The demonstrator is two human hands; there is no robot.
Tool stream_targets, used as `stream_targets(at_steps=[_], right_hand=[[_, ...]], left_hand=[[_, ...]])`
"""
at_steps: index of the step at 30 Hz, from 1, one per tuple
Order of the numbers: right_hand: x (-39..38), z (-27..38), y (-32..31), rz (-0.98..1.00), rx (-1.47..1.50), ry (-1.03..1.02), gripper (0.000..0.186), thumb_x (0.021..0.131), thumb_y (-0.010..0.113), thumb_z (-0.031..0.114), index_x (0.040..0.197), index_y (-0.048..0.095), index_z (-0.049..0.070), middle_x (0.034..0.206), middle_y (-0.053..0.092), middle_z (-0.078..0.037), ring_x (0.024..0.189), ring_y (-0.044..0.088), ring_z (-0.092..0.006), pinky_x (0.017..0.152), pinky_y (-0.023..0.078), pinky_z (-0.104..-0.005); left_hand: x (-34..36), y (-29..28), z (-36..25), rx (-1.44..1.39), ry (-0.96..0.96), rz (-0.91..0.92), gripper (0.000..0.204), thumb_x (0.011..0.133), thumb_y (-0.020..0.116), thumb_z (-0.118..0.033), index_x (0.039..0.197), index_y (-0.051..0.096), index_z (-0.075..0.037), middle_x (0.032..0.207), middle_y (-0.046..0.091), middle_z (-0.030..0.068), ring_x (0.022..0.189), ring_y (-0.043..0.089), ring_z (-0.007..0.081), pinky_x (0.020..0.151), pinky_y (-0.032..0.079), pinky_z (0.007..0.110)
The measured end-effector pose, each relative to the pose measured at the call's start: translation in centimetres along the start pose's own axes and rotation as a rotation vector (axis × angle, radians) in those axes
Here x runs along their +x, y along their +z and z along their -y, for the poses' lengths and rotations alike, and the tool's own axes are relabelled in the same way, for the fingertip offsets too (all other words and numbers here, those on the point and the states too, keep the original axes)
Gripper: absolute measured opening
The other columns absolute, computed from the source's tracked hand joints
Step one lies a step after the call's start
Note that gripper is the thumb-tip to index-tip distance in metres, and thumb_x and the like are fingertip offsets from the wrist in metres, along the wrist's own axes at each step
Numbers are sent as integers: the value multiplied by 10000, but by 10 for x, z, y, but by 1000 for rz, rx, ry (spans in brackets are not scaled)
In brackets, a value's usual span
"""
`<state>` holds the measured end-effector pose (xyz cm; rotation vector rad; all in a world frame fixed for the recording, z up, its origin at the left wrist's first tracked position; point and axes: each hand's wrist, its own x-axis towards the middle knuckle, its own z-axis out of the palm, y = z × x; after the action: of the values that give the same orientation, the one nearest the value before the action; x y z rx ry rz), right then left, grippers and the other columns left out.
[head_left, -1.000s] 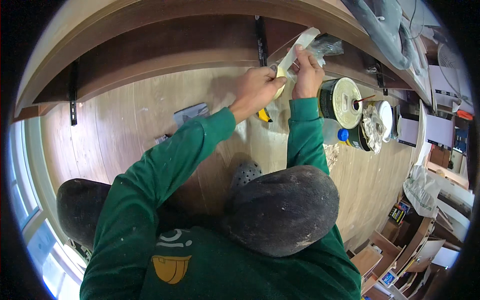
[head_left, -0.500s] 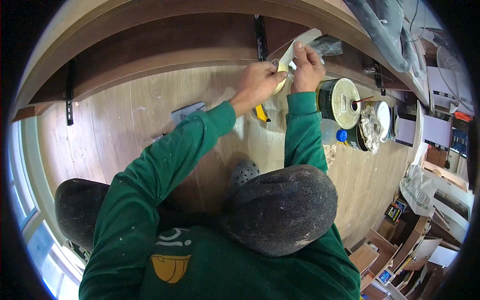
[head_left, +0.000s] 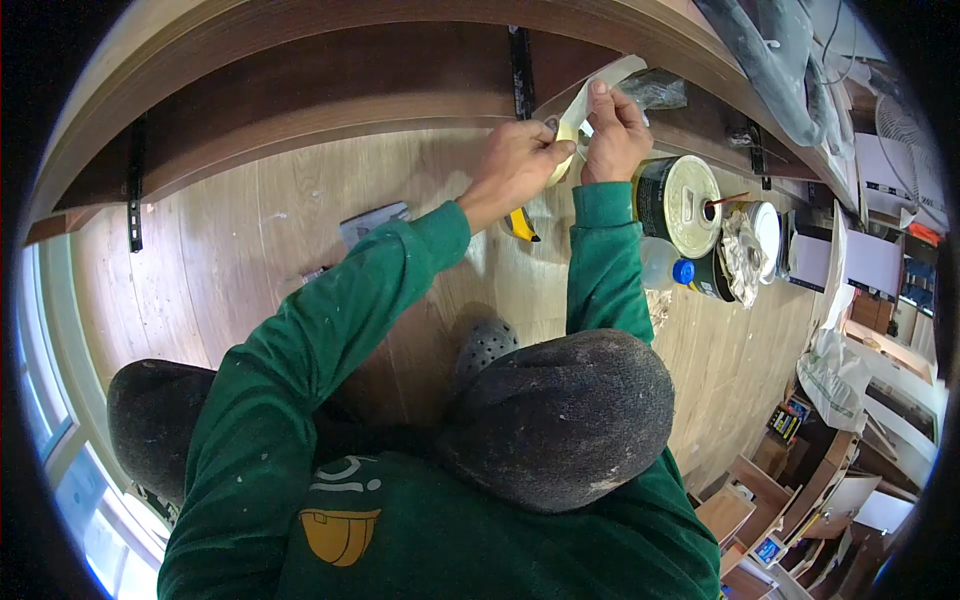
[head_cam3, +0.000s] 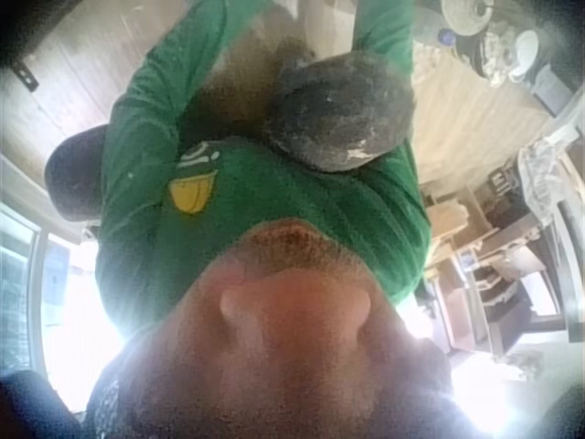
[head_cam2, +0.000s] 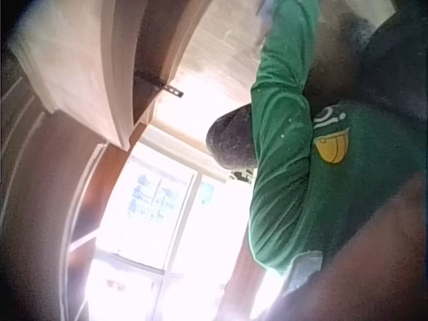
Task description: The person wipes a curved wooden shelf with a cloth, then uses a sanding block to smooth the surface. They apply masking tape along the edge of the shelf and press it down firmly.
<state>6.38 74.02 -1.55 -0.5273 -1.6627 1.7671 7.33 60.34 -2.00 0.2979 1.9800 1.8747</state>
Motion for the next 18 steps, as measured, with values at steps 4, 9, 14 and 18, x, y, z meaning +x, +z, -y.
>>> stream_targets(at_steps=[4, 9, 14, 18], right_hand=[[-3, 2, 4, -13, -7, 14, 213, 809, 784, 174, 858, 707, -19, 760, 647, -13, 682, 528, -79, 626, 425, -228], [1, 1, 3, -55, -77, -22, 267, 789, 792, 214, 820, 707, -37, 723, 654, -25, 656, 541, -86, 623, 445, -239], [4, 14, -3, -49, -425, -56, 357, 746, 806, 286, 778, 710, -56, 694, 677, -65, 629, 573, -113, 631, 481, -264], [20, 32, -8, 19, -428, -221, 388, 733, 815, 328, 765, 714, -45, 671, 675, -65, 600, 577, -119, 606, 489, -282]], left_hand=[[-2, -1, 0, -67, -30, -7, 304, 814, 742, -248, 900, 700, 40, 822, 702, 115, 730, 626, 145, 658, 499, 310], [-4, 0, -5, -86, 17, -8, 288, 842, 701, -191, 919, 670, 84, 806, 702, 169, 690, 638, 158, 635, 488, 316], [-7, -1, -9, -59, 59, -8, 280, 849, 694, -183, 920, 655, 86, 823, 704, 174, 715, 649, 161, 646, 493, 312], [-7, 2, -4, -170, 3, 11, 273, 844, 703, -178, 925, 653, 78, 857, 709, 177, 743, 663, 166, 665, 502, 308]])
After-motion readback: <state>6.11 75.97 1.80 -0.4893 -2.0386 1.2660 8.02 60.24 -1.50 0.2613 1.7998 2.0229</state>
